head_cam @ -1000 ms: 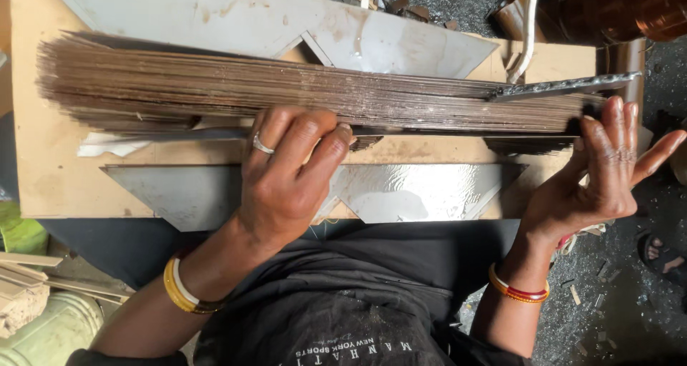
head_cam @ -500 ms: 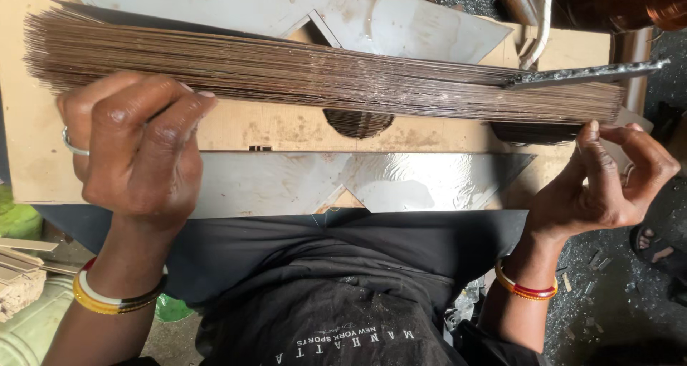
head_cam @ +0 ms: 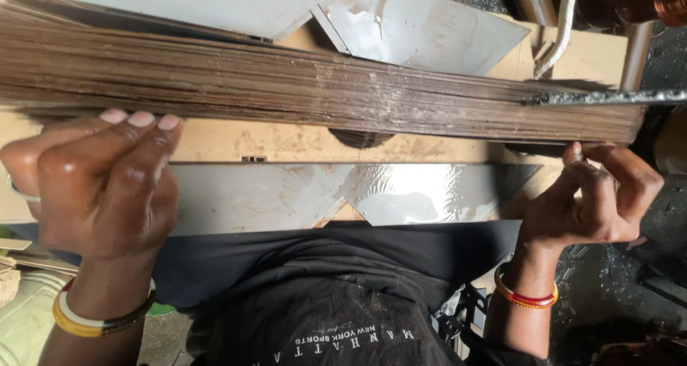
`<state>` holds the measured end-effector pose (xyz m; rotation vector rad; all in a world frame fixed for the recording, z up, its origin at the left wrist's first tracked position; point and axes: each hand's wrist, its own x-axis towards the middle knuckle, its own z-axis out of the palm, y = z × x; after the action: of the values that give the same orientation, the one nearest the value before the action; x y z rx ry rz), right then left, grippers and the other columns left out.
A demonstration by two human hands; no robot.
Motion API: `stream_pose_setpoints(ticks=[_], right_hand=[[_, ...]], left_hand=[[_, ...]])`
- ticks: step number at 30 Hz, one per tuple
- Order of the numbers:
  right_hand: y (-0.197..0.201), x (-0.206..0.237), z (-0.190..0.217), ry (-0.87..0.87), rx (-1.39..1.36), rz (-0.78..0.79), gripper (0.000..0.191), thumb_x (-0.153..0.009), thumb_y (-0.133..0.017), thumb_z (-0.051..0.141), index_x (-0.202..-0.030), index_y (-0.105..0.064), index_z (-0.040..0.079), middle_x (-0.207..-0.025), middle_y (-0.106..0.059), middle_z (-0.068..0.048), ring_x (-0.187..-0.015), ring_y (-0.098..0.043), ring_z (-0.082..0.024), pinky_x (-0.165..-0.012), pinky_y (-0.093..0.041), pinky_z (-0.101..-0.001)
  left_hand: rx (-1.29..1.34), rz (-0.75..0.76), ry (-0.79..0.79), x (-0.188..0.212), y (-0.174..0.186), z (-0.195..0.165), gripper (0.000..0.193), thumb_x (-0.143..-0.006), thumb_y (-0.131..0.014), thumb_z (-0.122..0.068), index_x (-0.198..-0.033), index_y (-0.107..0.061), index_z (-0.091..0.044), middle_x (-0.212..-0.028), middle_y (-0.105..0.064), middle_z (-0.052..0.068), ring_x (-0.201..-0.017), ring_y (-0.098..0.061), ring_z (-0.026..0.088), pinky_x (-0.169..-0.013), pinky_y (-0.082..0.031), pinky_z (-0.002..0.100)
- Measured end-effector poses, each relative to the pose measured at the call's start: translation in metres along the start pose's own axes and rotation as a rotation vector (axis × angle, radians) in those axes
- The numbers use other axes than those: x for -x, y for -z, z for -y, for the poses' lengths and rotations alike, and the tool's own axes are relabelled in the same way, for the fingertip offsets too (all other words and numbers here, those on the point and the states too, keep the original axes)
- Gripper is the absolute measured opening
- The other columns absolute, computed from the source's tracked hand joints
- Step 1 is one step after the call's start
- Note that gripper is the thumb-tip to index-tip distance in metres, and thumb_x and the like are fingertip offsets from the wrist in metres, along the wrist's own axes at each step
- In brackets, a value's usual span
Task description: The person aligns a bundle of thin wooden sticks on a jig, repeatedly adjusting their position and using a metal bar to press them into place. The sticks are held in a wooden frame with notches, and the person uses both hands to ensure they are straight and evenly spaced.
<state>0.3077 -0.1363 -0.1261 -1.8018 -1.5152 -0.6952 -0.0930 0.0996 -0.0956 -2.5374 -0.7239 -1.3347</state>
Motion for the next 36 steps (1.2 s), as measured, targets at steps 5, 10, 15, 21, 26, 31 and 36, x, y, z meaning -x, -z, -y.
stream_pose_setpoints(ticks=[5,10,15,21,26,31,36], right_hand=[[-0.006,0.006,-0.001,0.009,0.001,-0.025,0.025,-0.103,-0.084,-0.010,-0.086,-0.067,-0.005,-0.109,-0.059,-0.014,-0.101,-0.064,-0.024,-0.078,-0.057,-0.0346],[0.002,-0.011,0.012,-0.005,0.114,0.066,0.027,-0.099,-0.083,-0.010,-0.084,-0.062,-0.002,-0.116,-0.065,-0.011,-0.105,-0.065,-0.025,-0.080,-0.052,-0.0346],[0.020,-0.030,0.079,0.000,0.098,0.238,0.019,-0.092,-0.073,-0.006,-0.110,-0.075,0.001,-0.132,-0.060,-0.013,-0.122,-0.057,-0.030,-0.099,-0.049,-0.0429],[0.002,-0.045,0.155,-0.007,-0.258,0.806,0.076,-0.077,-0.085,0.038,-0.139,-0.060,0.001,-0.130,-0.056,-0.023,-0.118,-0.054,-0.041,-0.099,-0.047,-0.0504],[-0.004,-0.061,0.165,0.008,-0.224,0.853,0.072,-0.071,-0.087,0.038,-0.128,-0.066,-0.001,-0.123,-0.059,-0.019,-0.110,-0.055,-0.039,-0.093,-0.049,-0.0490],[-0.004,-0.062,0.166,-0.041,-0.256,0.833,0.069,-0.067,-0.086,0.032,-0.125,-0.069,-0.002,-0.121,-0.061,-0.017,-0.108,-0.057,-0.038,-0.090,-0.051,-0.0474],[-0.004,-0.053,0.164,-0.053,-0.321,0.745,0.065,-0.071,-0.085,0.031,-0.126,-0.068,0.000,-0.123,-0.060,-0.016,-0.114,-0.058,-0.037,-0.096,-0.051,-0.0467]], left_hand=[[-0.021,0.197,0.058,0.018,0.014,-0.002,0.010,-0.100,-0.085,0.002,-0.102,-0.078,-0.005,-0.099,-0.065,0.009,-0.100,-0.057,0.021,-0.079,-0.055,0.031],[-0.078,0.121,0.071,0.044,0.008,0.001,0.012,-0.096,-0.084,0.003,-0.104,-0.080,-0.005,-0.099,-0.068,0.007,-0.101,-0.059,0.019,-0.075,-0.054,0.031],[-0.091,0.228,0.045,0.026,0.012,-0.034,0.029,-0.088,-0.088,-0.005,-0.115,-0.078,-0.007,-0.108,-0.064,0.009,-0.107,-0.062,0.027,-0.085,-0.057,0.039],[0.354,0.623,0.262,0.019,0.003,-0.077,0.079,-0.074,-0.085,-0.046,-0.137,-0.060,-0.005,-0.129,-0.054,0.014,-0.125,-0.049,0.034,-0.102,-0.039,0.051],[0.318,0.635,0.270,0.021,0.003,-0.083,0.077,-0.072,-0.087,-0.043,-0.132,-0.059,-0.005,-0.127,-0.053,0.013,-0.123,-0.048,0.033,-0.104,-0.037,0.050],[0.312,0.642,0.293,0.016,0.004,-0.089,0.079,-0.069,-0.088,-0.042,-0.131,-0.057,-0.004,-0.126,-0.052,0.013,-0.124,-0.047,0.033,-0.104,-0.036,0.052],[0.351,0.658,0.348,0.013,0.004,-0.089,0.080,-0.066,-0.089,-0.040,-0.130,-0.055,-0.006,-0.128,-0.050,0.013,-0.125,-0.046,0.033,-0.105,-0.034,0.054]])
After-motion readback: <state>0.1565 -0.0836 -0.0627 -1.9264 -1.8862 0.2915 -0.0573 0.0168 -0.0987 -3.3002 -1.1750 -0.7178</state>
